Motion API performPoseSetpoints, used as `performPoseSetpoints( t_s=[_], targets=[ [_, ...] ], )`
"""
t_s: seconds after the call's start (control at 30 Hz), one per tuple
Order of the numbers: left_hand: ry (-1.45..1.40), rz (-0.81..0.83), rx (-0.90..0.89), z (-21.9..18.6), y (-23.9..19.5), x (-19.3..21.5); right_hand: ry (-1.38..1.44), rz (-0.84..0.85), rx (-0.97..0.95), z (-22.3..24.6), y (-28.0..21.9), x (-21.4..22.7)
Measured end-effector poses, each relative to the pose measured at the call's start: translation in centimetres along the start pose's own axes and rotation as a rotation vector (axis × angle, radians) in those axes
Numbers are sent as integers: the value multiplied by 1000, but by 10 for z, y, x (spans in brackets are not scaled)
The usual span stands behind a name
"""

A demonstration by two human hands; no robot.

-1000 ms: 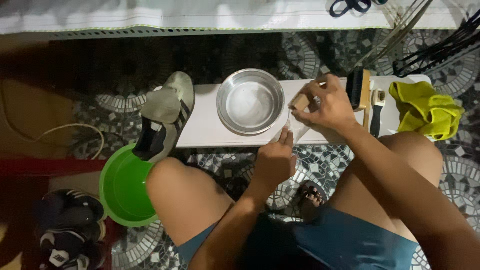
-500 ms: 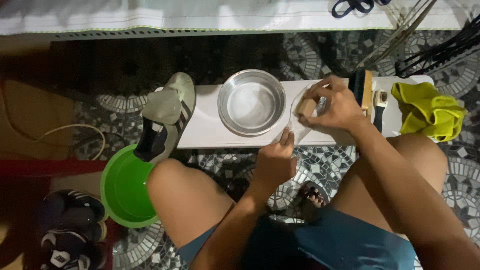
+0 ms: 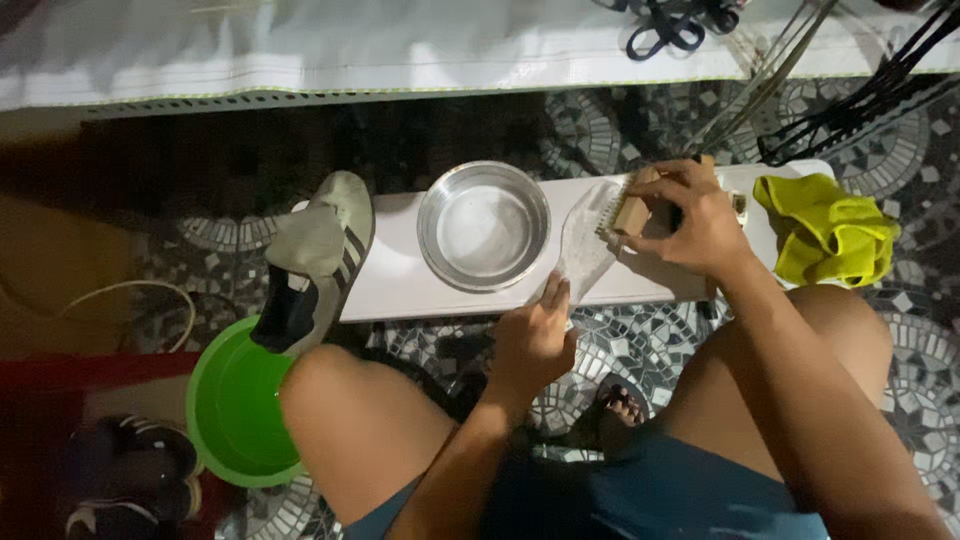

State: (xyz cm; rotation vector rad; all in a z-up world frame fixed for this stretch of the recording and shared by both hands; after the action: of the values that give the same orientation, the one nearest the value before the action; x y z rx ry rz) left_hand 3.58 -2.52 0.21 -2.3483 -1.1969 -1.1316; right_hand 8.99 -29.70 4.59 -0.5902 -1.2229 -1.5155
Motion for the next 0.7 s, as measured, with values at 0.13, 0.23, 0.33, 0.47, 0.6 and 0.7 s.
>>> performPoseSetpoints(
  t_s=[0.13,0.23,0.33,0.47,0.6,0.7],
  targets=[
    [-4,12,13,2,-2,-4,-22,54,2,-6,-9,-7],
    [-22,7,21,-3,2,3,-50,64,21,-7,-9,-12],
    [-28,20,21,1,1,0,-66,81,50,2,-5,-12],
    [-49,24,3,5,2,-4,-48,83,64,4,-4,-19],
    [-30,23,12,6,1,-7,-58,91,58,6,-5,-19],
    [-35,30,19,-4,3,7,-68,86,49,8,-2,-19]
  ],
)
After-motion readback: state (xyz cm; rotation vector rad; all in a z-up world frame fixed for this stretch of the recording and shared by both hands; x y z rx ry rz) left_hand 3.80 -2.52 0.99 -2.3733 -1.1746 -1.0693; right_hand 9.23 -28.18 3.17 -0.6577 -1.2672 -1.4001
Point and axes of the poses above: each hand's wrist, its own y-axis towards the middle knuckle, its own x-axis out of the back of the hand, z = x × y, the point moved 4 cm from there along y, towards the middle knuckle, and after that the axes turned 11 degrees about -y, right-handed, at the moved point
